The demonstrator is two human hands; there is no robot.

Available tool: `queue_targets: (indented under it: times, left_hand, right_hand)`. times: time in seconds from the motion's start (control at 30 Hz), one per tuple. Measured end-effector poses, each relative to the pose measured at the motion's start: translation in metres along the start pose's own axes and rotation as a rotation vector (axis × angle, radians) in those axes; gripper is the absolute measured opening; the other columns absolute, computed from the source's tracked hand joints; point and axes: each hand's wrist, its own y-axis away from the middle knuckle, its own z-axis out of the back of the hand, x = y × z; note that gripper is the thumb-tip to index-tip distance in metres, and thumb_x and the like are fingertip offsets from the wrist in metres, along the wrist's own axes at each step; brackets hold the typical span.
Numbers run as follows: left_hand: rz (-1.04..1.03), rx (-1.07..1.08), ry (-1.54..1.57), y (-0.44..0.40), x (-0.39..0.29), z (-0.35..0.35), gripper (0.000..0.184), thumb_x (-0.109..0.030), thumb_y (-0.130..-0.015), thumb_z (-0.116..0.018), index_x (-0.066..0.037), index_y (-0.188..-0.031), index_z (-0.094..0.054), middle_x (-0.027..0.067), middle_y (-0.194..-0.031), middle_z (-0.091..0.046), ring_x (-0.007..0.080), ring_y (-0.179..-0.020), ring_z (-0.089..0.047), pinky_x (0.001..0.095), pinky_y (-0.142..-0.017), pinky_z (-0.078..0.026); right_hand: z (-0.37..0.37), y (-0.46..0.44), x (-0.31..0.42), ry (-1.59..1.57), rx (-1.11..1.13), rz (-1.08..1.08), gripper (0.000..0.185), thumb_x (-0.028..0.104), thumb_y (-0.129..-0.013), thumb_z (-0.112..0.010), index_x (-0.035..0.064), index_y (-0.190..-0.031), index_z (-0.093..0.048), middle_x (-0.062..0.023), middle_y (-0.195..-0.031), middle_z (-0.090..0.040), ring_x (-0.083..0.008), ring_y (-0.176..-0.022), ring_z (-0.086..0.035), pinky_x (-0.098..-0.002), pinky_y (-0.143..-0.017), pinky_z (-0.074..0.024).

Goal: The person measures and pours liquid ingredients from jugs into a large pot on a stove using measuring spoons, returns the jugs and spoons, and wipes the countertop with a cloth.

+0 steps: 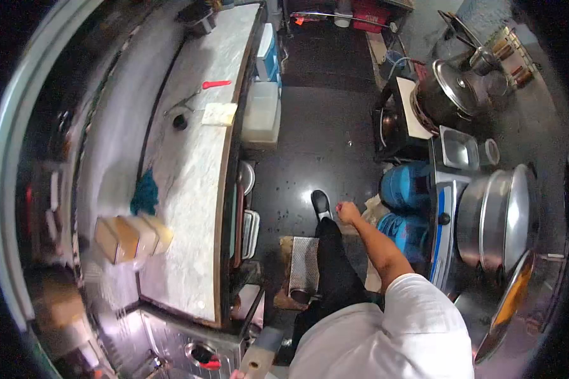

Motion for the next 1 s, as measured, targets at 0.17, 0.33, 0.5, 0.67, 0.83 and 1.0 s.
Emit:
queue_targets:
  times: [0.17, 0.33, 0.5, 0.67, 0.83, 1.0]
  left_hand:
    - [-0.181, 0.046, 0.070, -0.051, -0.211, -0.144, 0.032, -0.021, -0.095, -0.065, 0.003, -0.115, -0.065, 0.0198, -0.115, -0.066, 0.0301, -0.094, -0.064, 0.0443, -0.084, -0.053]
    - [-0.665, 0.199, -0.104, -0.131, -0.374, -0.320, 0.031, -0.022, -0.095, -0.063, -0.003, -0.119, -0.063, 0.0179, -0.118, -0.064, 0.0314, -0.102, -0.064, 0.0438, -0.085, -0.055]
    - [-0.547, 0.382, 0.404, -0.176, -0.496, -0.500, 0.035, -0.030, -0.091, -0.067, -0.005, -0.115, -0.064, 0.0177, -0.121, -0.063, 0.0353, -0.112, -0.061, 0.0502, -0.095, -0.053]
    - [-0.481, 0.397, 0.166, -0.188, -0.633, -0.614, 0.023, -0.026, -0.097, -0.059, -0.006, -0.106, -0.066, 0.0172, -0.119, -0.064, 0.0371, -0.110, -0.061, 0.0537, -0.092, -0.053]
    - [-0.565, 0.444, 0.020, -0.201, -0.671, -0.669, 0.026, -0.032, -0.099, -0.059, -0.007, -0.096, -0.065, 0.0155, -0.116, -0.065, 0.0371, -0.111, -0.061, 0.0539, -0.094, -0.053]
    - [-0.633, 0.500, -0.076, -0.198, -0.663, -0.673, 0.031, -0.035, -0.099, -0.059, -0.007, -0.088, -0.064, 0.0142, -0.115, -0.065, 0.0364, -0.112, -0.060, 0.0534, -0.095, -0.052]
  right_hand:
    - [0.058, -0.136, -0.064, 0.106, 0.108, -0.126, 0.025, 0.025, -0.087, -0.060, 0.0056, -0.097, -0.072, -0.0221, -0.094, -0.071, -0.0415, -0.092, -0.068, -0.0516, -0.081, -0.0536]
    - [0.032, -0.328, -0.197, 0.109, 0.038, -0.248, 0.025, 0.023, -0.085, -0.061, 0.0066, -0.099, -0.073, -0.0236, -0.100, -0.070, -0.0444, -0.094, -0.067, -0.0521, -0.082, -0.0539]
    - [-0.027, -0.489, -0.306, 0.101, 0.051, -0.319, 0.030, 0.023, -0.088, -0.062, 0.0019, -0.107, -0.068, -0.0249, -0.102, -0.068, -0.0443, -0.094, -0.067, -0.0514, -0.082, -0.0544]
    - [-0.081, -0.586, -0.356, 0.261, -0.080, -0.313, 0.040, 0.031, -0.090, -0.064, 0.0012, -0.116, -0.063, -0.0227, -0.113, -0.064, -0.0415, -0.108, -0.061, -0.0540, -0.090, -0.0500]
    - [-0.094, -0.618, -0.330, 0.296, -0.212, -0.501, 0.047, 0.036, -0.090, -0.067, 0.0034, -0.122, -0.059, -0.0199, -0.120, -0.059, -0.0369, -0.116, -0.054, -0.0560, -0.096, -0.0427]
    - [-0.137, -0.625, -0.341, 0.347, -0.268, -0.549, 0.043, 0.036, -0.090, -0.067, 0.0068, -0.120, -0.060, -0.0156, -0.116, -0.058, -0.0343, -0.113, -0.054, -0.0540, -0.088, -0.0432]
